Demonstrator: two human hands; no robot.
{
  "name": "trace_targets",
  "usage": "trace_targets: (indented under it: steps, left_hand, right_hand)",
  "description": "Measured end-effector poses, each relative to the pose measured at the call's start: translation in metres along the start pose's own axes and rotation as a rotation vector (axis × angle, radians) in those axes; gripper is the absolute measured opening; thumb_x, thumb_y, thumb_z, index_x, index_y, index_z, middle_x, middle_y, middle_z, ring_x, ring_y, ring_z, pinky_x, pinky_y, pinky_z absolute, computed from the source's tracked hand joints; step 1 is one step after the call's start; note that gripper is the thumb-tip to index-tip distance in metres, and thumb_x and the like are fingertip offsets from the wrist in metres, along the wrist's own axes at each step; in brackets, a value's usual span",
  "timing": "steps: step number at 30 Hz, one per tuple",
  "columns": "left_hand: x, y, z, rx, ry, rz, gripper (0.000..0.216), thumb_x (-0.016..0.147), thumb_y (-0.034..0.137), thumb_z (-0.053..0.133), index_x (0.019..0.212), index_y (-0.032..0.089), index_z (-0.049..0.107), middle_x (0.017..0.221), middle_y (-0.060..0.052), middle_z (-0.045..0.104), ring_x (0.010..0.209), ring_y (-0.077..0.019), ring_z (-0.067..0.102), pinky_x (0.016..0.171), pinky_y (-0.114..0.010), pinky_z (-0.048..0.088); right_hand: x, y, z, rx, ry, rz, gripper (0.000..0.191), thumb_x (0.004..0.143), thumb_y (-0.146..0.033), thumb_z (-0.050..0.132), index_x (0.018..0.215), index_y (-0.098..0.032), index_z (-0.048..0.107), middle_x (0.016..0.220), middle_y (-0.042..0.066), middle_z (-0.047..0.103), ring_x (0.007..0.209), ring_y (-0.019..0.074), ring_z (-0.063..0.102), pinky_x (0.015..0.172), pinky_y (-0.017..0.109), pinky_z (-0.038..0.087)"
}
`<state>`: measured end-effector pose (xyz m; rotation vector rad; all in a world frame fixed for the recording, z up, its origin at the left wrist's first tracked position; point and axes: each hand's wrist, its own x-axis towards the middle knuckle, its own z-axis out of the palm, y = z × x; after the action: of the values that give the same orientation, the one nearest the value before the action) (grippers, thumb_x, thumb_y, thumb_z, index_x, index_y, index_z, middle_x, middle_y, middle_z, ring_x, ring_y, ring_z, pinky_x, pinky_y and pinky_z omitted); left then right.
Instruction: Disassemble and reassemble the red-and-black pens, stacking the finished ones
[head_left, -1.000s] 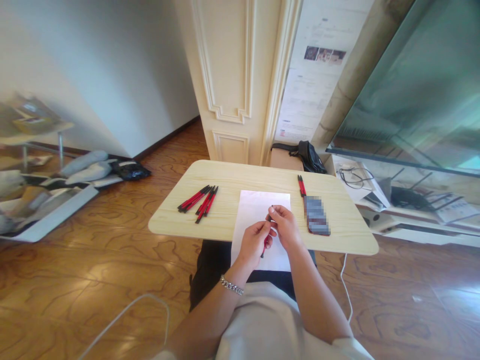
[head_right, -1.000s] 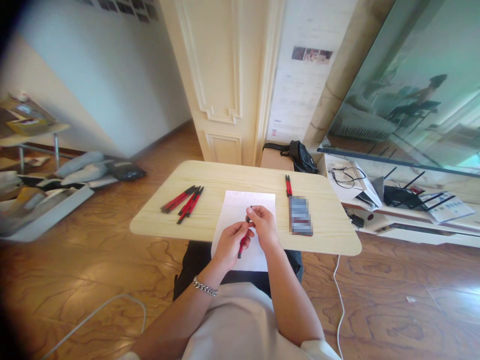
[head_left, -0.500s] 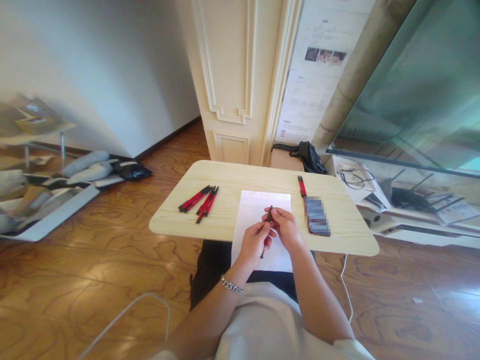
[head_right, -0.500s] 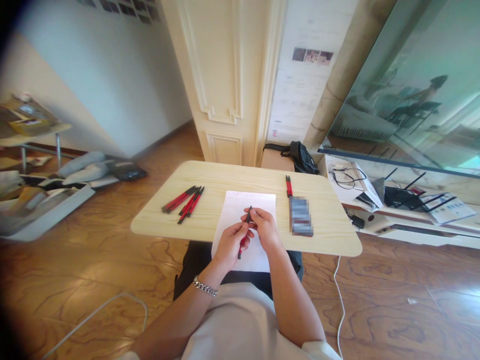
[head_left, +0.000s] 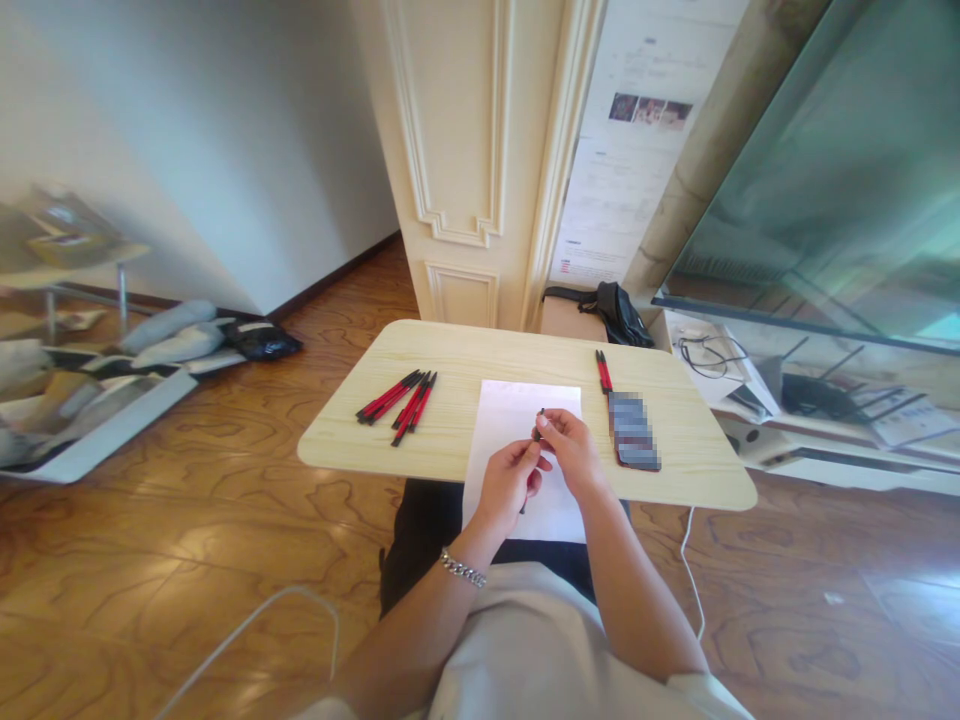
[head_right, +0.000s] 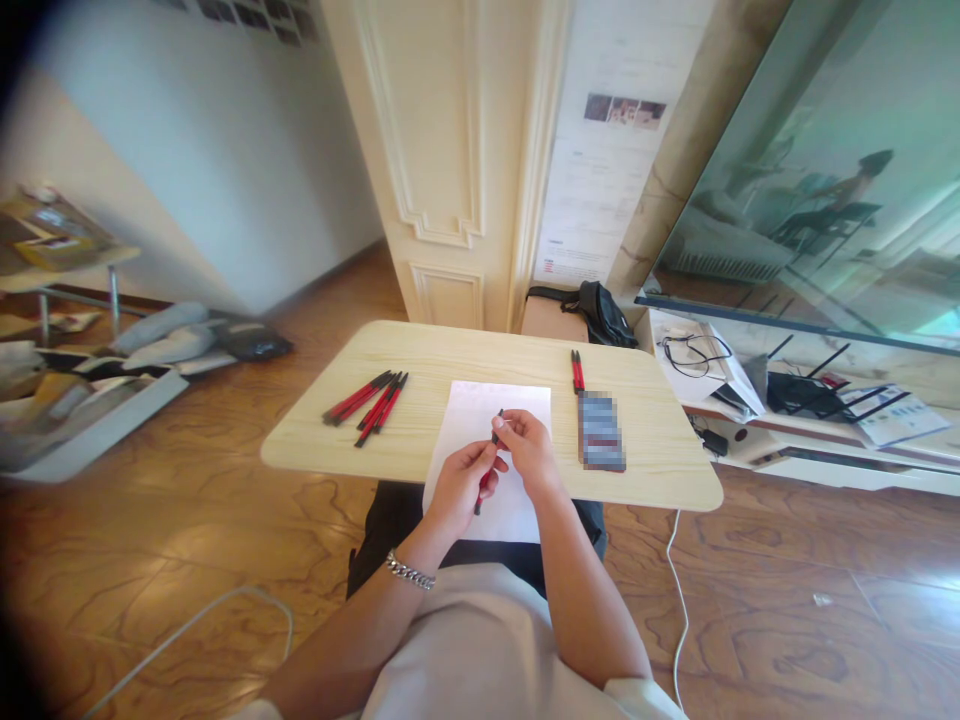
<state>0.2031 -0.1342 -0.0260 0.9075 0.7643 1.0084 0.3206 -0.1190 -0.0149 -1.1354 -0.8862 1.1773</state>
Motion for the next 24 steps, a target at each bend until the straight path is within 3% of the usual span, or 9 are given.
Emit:
trace_targets:
  steps: [7,12,17,21,24]
  left_hand:
    - [-0.0008,0.0002,0.0,-0.024,0.007,-0.011,0.034,0.078,0.045,0.062,0.091,0.013,0.06,0.068,-0.002,0.059,0.04,-0.0043,0.041,0.036,-0.019,0.021]
    - [-0.0004,-0.0008,0.0,-0.02,0.002,-0.016,0.034,0.078,0.044,0.063,0.092,0.013,0.059,0.068,-0.002,0.059,0.04,-0.0041,0.041,0.036,-0.019,0.021]
    - [-0.0008,-0.0017,0.0002,-0.02,0.014,-0.017,0.034,0.078,0.044,0.062,0.093,0.013,0.059,0.068,-0.001,0.059,0.039,-0.0042,0.041,0.036,-0.019,0.02]
    - [-0.0017,-0.0013,-0.0003,0.0,0.015,-0.001,0.034,0.079,0.044,0.061,0.092,0.013,0.06,0.069,-0.002,0.059,0.04,-0.004,0.041,0.036,-0.019,0.02]
    - [-0.002,-0.0013,-0.0008,-0.003,0.015,-0.014,0.035,0.078,0.045,0.062,0.093,0.014,0.06,0.068,-0.002,0.059,0.039,-0.0042,0.041,0.036,-0.019,0.019]
  right_hand:
    - [0.0005,0.0011,-0.0024,0.037,-0.052,0.066,0.037,0.078,-0.051,0.06,0.096,-0.019,0.066,0.086,0.006,0.067,0.074,0.0158,0.06,0.063,0.028,0.046]
    - [0.0006,-0.0004,-0.003,0.0,-0.026,0.017,0.031,0.07,-0.044,0.071,0.086,-0.019,0.064,0.073,0.002,0.064,0.065,0.013,0.057,0.064,0.028,0.045]
    - [0.0002,-0.0002,-0.0047,0.036,-0.087,0.079,0.037,0.076,-0.049,0.063,0.098,-0.019,0.066,0.089,0.007,0.067,0.078,0.0176,0.06,0.069,0.032,0.047]
    - [0.0003,0.0034,-0.0063,-0.049,-0.034,0.024,0.032,0.072,-0.044,0.069,0.092,-0.02,0.065,0.077,0.003,0.065,0.069,0.0141,0.057,0.067,0.029,0.046]
    - [-0.0001,0.0038,-0.0077,-0.028,-0.08,0.041,0.03,0.075,-0.043,0.066,0.092,-0.019,0.066,0.08,0.004,0.065,0.073,0.0153,0.059,0.069,0.03,0.046]
